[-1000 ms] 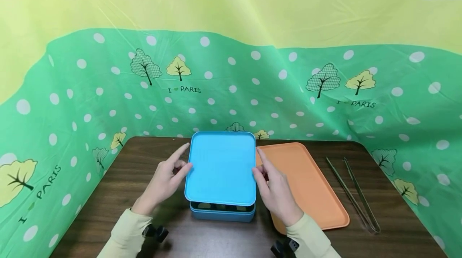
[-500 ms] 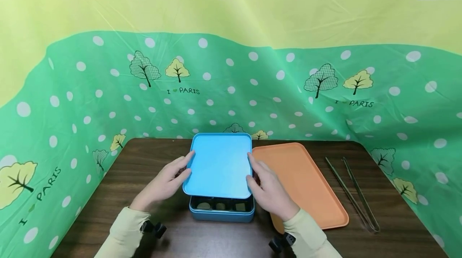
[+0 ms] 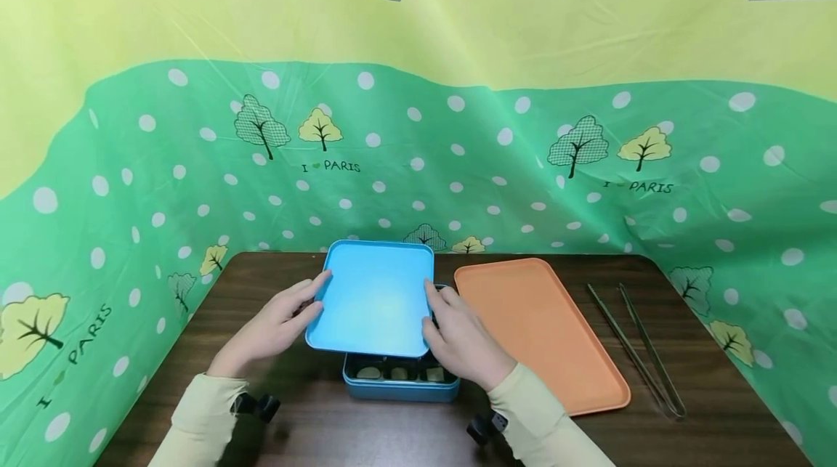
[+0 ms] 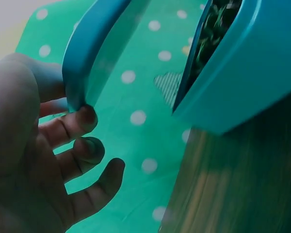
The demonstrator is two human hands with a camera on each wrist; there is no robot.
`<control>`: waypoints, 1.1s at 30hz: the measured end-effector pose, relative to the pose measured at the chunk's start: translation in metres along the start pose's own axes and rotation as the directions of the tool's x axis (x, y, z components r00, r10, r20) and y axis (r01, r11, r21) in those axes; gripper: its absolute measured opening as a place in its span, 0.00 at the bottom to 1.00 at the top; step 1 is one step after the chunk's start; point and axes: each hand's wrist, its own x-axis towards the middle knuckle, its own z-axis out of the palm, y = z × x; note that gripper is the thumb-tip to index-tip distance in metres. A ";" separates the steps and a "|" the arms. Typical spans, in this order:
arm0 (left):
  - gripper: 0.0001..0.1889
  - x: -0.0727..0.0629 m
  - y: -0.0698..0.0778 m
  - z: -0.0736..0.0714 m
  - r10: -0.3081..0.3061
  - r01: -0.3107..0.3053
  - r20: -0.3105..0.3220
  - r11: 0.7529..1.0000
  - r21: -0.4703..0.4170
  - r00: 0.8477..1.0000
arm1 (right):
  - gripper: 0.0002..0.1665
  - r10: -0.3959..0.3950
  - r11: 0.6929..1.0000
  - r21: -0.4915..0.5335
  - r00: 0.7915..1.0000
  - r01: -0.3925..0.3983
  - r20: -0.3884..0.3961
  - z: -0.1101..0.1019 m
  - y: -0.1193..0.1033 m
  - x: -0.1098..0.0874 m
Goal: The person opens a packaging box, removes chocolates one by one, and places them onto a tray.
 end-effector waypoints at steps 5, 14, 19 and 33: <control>0.29 -0.017 -0.012 -0.019 -0.066 0.065 0.031 0.997 0.033 0.997 | 0.35 -0.052 0.996 -0.068 0.998 0.055 0.040 0.013 -0.018 0.012; 0.29 -0.049 -0.043 -0.047 -0.183 0.178 0.073 0.981 0.070 0.980 | 0.30 -0.172 0.965 -0.185 0.981 0.187 0.095 0.043 -0.049 0.040; 0.29 -0.064 -0.055 -0.058 -0.259 0.254 0.068 0.964 0.078 0.963 | 0.29 -0.244 0.940 -0.218 0.964 0.262 0.108 0.061 -0.061 0.056; 0.28 -0.089 -0.071 -0.068 -0.378 0.362 0.023 0.902 0.237 0.926 | 0.24 -0.171 0.863 -0.435 0.959 0.256 0.227 0.108 -0.095 0.086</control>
